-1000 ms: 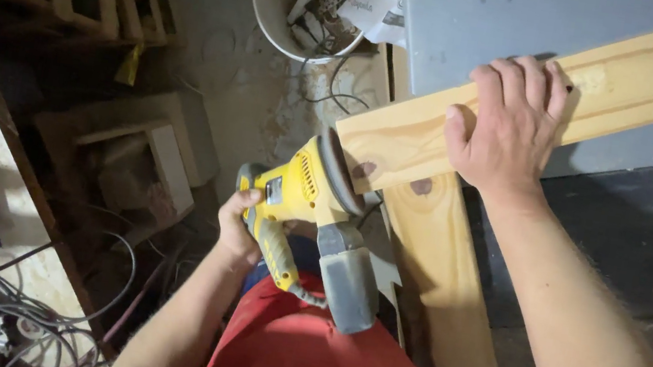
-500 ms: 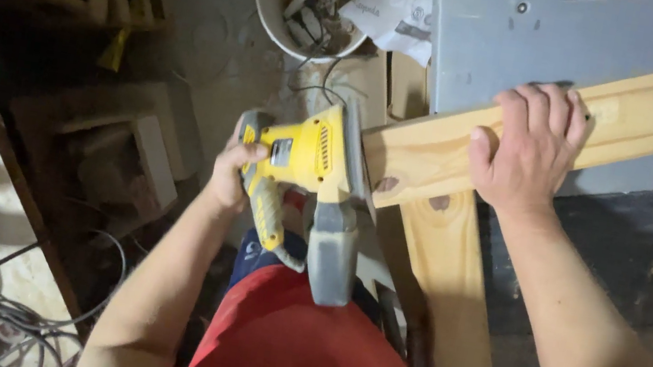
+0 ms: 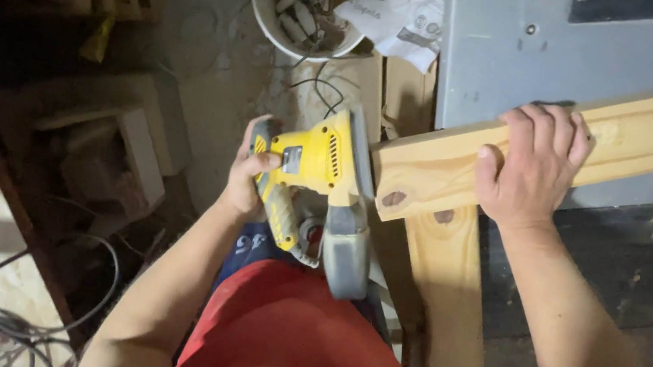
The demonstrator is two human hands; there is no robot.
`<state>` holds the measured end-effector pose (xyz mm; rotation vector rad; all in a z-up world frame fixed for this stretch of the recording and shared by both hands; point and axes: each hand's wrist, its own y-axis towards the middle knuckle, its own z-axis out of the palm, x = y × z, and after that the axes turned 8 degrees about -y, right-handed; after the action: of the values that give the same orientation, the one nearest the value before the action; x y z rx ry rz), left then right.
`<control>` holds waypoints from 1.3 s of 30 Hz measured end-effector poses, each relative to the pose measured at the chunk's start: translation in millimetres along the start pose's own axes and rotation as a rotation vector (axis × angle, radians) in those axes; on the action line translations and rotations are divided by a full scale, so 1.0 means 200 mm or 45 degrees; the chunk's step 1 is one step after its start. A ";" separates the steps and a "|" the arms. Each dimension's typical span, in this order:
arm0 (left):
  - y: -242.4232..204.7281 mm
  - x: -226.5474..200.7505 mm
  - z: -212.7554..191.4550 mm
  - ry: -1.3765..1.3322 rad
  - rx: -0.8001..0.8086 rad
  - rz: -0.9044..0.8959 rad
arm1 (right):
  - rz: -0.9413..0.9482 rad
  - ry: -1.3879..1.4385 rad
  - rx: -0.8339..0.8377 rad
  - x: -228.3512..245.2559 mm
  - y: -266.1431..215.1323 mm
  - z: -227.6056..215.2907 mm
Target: Sanding a wooden frame using a handheld orbital sander on a workbench.
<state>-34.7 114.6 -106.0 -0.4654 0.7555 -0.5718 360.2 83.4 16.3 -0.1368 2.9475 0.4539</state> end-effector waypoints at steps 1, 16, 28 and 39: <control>0.06 0.03 -0.04 0.043 -0.013 0.029 | 0.009 -0.001 -0.011 -0.01 0.03 0.01; -0.28 -0.46 0.36 1.154 0.261 0.698 | -0.004 -0.004 0.004 -0.02 0.00 0.03; -0.27 -0.64 0.66 1.822 0.551 1.062 | -0.011 0.041 -0.022 -0.02 0.00 0.03; -0.20 -0.67 0.65 1.678 0.618 1.043 | -0.016 0.013 -0.015 -0.03 -0.01 0.03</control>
<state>-29.7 192.5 67.7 0.7813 1.8590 -0.1913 367.1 83.9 10.1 -0.1600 2.9529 0.4700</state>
